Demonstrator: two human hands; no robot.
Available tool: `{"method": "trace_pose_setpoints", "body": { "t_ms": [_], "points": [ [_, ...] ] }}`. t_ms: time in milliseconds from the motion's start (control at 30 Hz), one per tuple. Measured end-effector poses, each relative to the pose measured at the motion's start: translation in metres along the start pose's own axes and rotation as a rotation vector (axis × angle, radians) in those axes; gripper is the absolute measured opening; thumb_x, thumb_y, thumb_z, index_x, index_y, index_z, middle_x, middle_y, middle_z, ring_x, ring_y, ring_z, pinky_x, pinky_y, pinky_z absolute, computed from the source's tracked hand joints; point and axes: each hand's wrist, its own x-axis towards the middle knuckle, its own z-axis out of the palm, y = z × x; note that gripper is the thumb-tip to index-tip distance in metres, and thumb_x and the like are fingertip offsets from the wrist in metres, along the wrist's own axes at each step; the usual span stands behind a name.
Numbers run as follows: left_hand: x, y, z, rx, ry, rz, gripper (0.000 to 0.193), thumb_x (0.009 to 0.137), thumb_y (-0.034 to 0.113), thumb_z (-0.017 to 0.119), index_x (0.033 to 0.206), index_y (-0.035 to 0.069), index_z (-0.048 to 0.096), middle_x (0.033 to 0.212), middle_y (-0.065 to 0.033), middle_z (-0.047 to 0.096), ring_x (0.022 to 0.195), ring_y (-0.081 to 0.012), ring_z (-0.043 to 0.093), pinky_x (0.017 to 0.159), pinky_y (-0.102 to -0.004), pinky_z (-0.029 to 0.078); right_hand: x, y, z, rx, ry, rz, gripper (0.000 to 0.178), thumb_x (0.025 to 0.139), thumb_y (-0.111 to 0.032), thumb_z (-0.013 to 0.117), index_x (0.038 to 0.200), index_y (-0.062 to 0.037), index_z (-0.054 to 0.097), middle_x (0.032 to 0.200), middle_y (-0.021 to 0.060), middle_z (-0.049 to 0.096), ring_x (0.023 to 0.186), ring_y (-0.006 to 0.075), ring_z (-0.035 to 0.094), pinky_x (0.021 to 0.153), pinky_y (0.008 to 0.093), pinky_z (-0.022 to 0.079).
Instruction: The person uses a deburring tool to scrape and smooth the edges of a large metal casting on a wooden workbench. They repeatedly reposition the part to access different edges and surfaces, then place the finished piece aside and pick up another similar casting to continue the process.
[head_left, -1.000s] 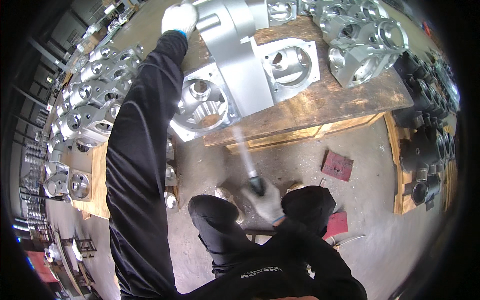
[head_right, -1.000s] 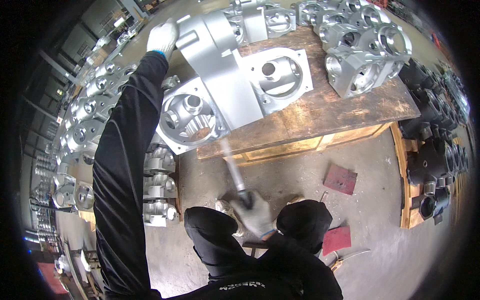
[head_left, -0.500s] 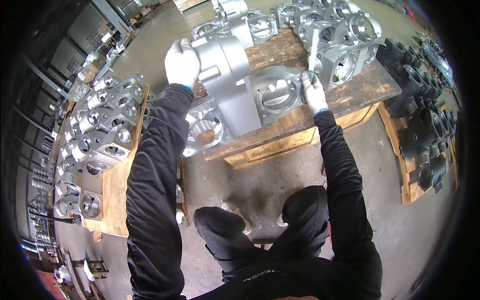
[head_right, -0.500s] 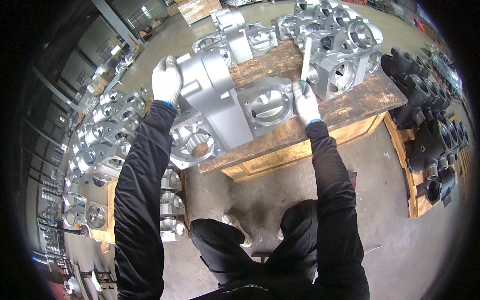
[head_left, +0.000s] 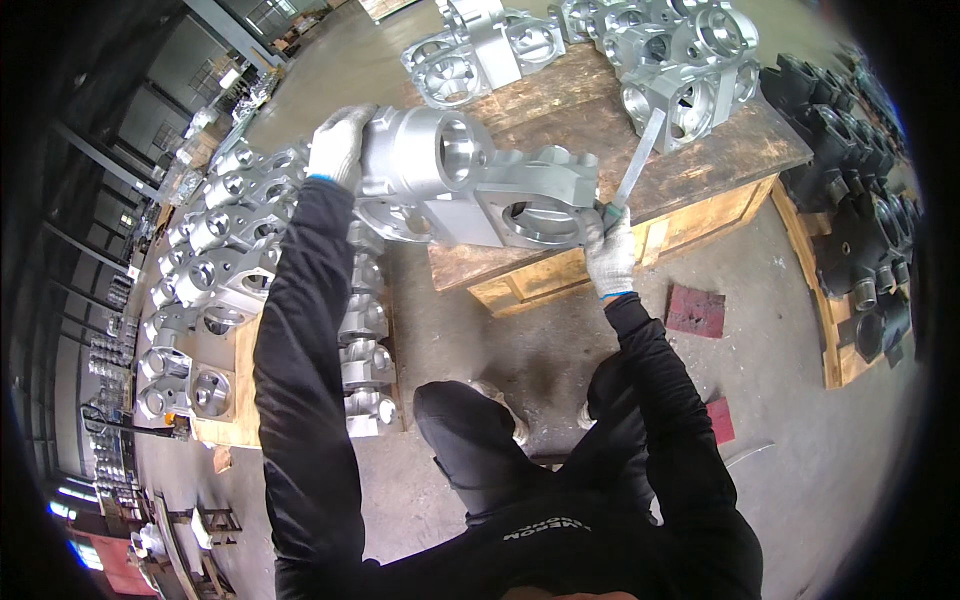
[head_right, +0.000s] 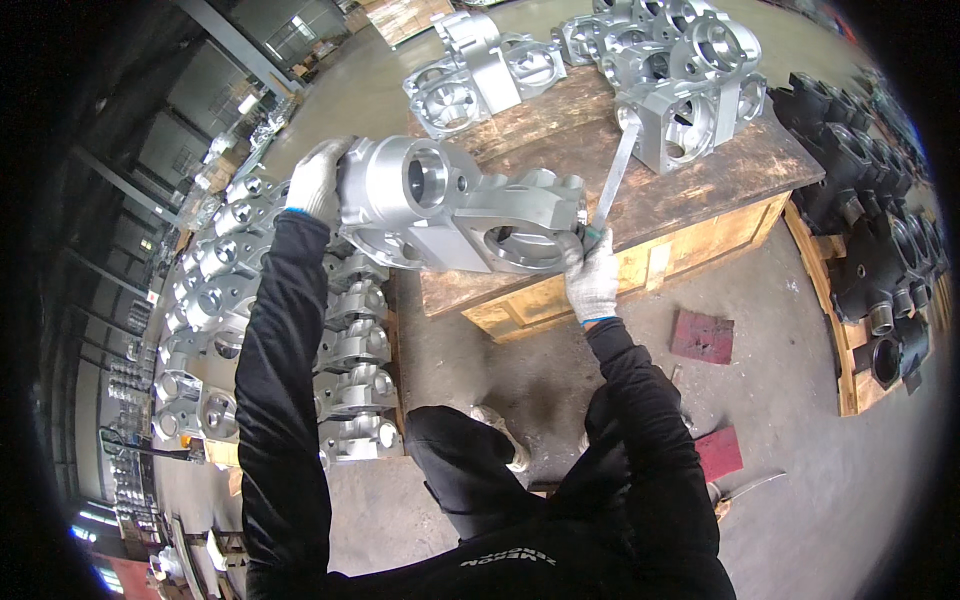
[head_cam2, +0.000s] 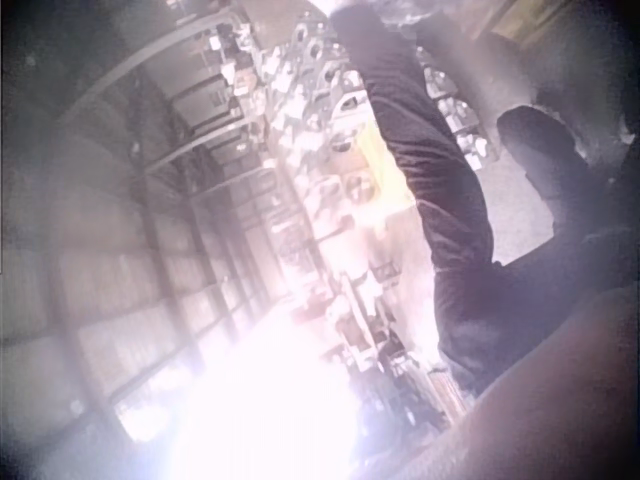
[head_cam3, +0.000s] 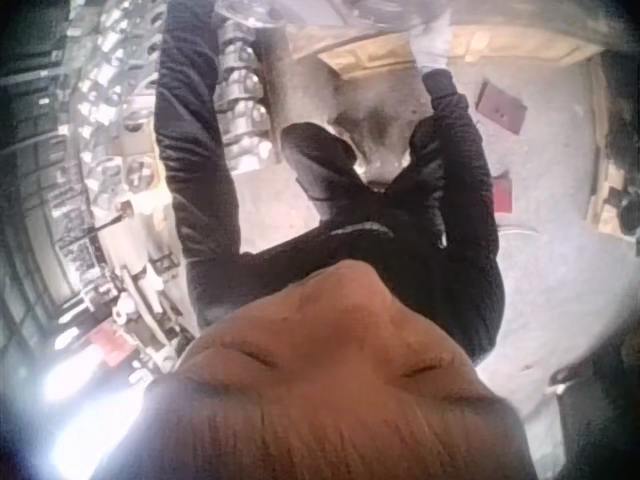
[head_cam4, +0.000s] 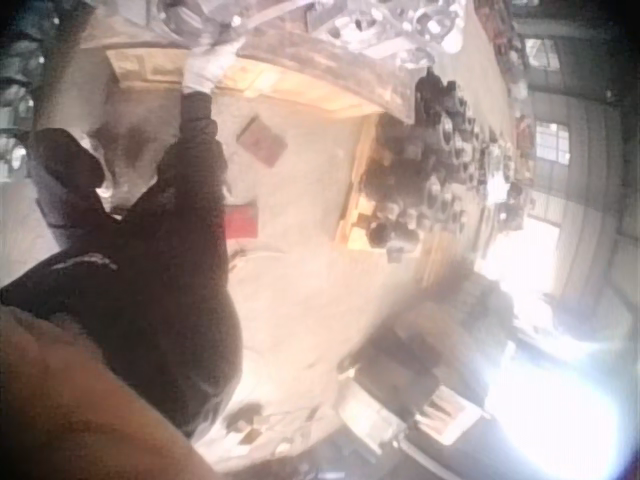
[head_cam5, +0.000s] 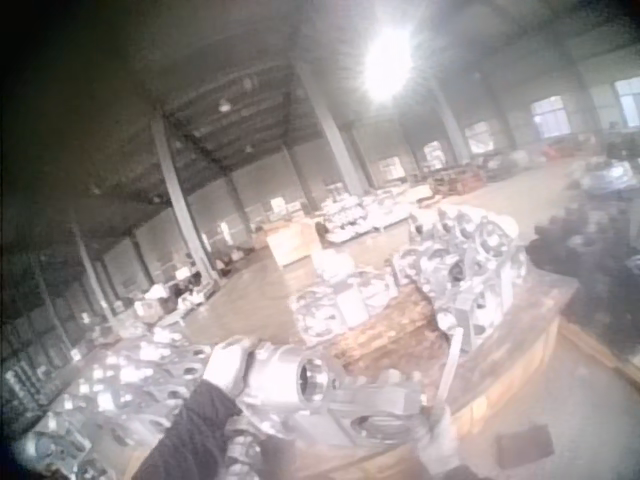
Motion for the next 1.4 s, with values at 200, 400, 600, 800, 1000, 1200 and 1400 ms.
{"method": "trace_pose_setpoints", "body": {
  "t_ms": [200, 400, 600, 800, 1000, 1200, 1400],
  "points": [
    [0.000, 0.009, 0.002, -0.369, 0.151, -0.358, 0.023, 0.099, 0.012, 0.064, 0.115, -0.004, 0.067, 0.108, -0.0137, 0.072, 0.091, -0.0247, 0.071, 0.082, -0.0382, 0.059, 0.008, 0.004, -0.002, -0.001, 0.008, -0.031, 0.032, 0.098, -0.016, 0.073, 0.121, -0.0009, 0.056, 0.099, 0.0104, 0.075, 0.087, 0.0157, 0.069, 0.077, 0.0322, 0.055],
    [-0.002, -0.026, -0.013, -0.690, -0.126, -0.383, 0.046, 0.105, 0.036, 0.060, 0.121, -0.007, 0.065, 0.109, -0.0144, 0.073, 0.099, -0.0246, 0.069, 0.091, -0.0339, 0.054, 0.008, 0.004, 0.000, 0.187, -0.004, 0.068, 0.033, 0.097, -0.008, 0.073, 0.124, 0.0012, 0.054, 0.103, 0.0071, 0.072, 0.089, 0.0137, 0.065, 0.080, 0.0297, 0.054],
    [0.013, -0.056, -0.020, 0.127, -0.013, -0.031, 0.038, 0.105, 0.026, 0.057, 0.111, -0.009, 0.070, 0.108, -0.0137, 0.074, 0.093, -0.0222, 0.067, 0.085, -0.0357, 0.053, 0.006, -0.003, -0.006, -0.056, -0.041, 0.058, 0.036, 0.098, -0.017, 0.074, 0.121, 0.0031, 0.056, 0.102, 0.0126, 0.075, 0.088, 0.0200, 0.070, 0.078, 0.0344, 0.054],
    [-0.041, -0.009, 0.018, -0.470, 0.209, -0.183, 0.033, 0.103, 0.022, 0.058, 0.111, -0.007, 0.071, 0.100, -0.0132, 0.074, 0.087, -0.0214, 0.067, 0.083, -0.0369, 0.054, -0.020, -0.015, -0.007, -0.227, 0.052, -0.006, 0.043, 0.099, -0.029, 0.072, 0.122, 0.0040, 0.059, 0.100, 0.0175, 0.075, 0.092, 0.0330, 0.073, 0.081, 0.0407, 0.056],
    [-0.044, -0.004, 0.021, -0.458, 0.282, -0.166, 0.030, 0.101, 0.020, 0.057, 0.101, -0.007, 0.070, 0.088, -0.0088, 0.069, 0.081, -0.0181, 0.063, 0.076, -0.0339, 0.052, -0.056, -0.013, 0.009, -0.172, 0.162, 0.114, 0.049, 0.099, -0.029, 0.071, 0.133, 0.0029, 0.056, 0.111, 0.0227, 0.075, 0.102, 0.0362, 0.074, 0.084, 0.0442, 0.057],
    [-0.029, -0.020, 0.061, -0.056, 0.394, -0.080, 0.040, 0.101, 0.027, 0.055, 0.107, -0.009, 0.070, 0.097, -0.0249, 0.073, 0.090, -0.0330, 0.070, 0.087, -0.0413, 0.053, 0.025, 0.008, -0.013, 0.086, 0.034, 0.061, 0.041, 0.103, -0.025, 0.067, 0.129, 0.0017, 0.051, 0.107, 0.0146, 0.068, 0.096, 0.0260, 0.068, 0.086, 0.0384, 0.057],
    [-0.017, -0.001, 0.103, -0.124, 0.552, -0.139, 0.042, 0.100, 0.026, 0.049, 0.107, -0.009, 0.070, 0.104, -0.0341, 0.070, 0.101, -0.0497, 0.067, 0.091, -0.0481, 0.050, 0.079, 0.041, -0.027, 0.064, 0.000, 0.018, 0.026, 0.105, -0.022, 0.066, 0.116, -0.0007, 0.058, 0.102, 0.0085, 0.069, 0.088, 0.0148, 0.061, 0.084, 0.0301, 0.051]
  ]
}}
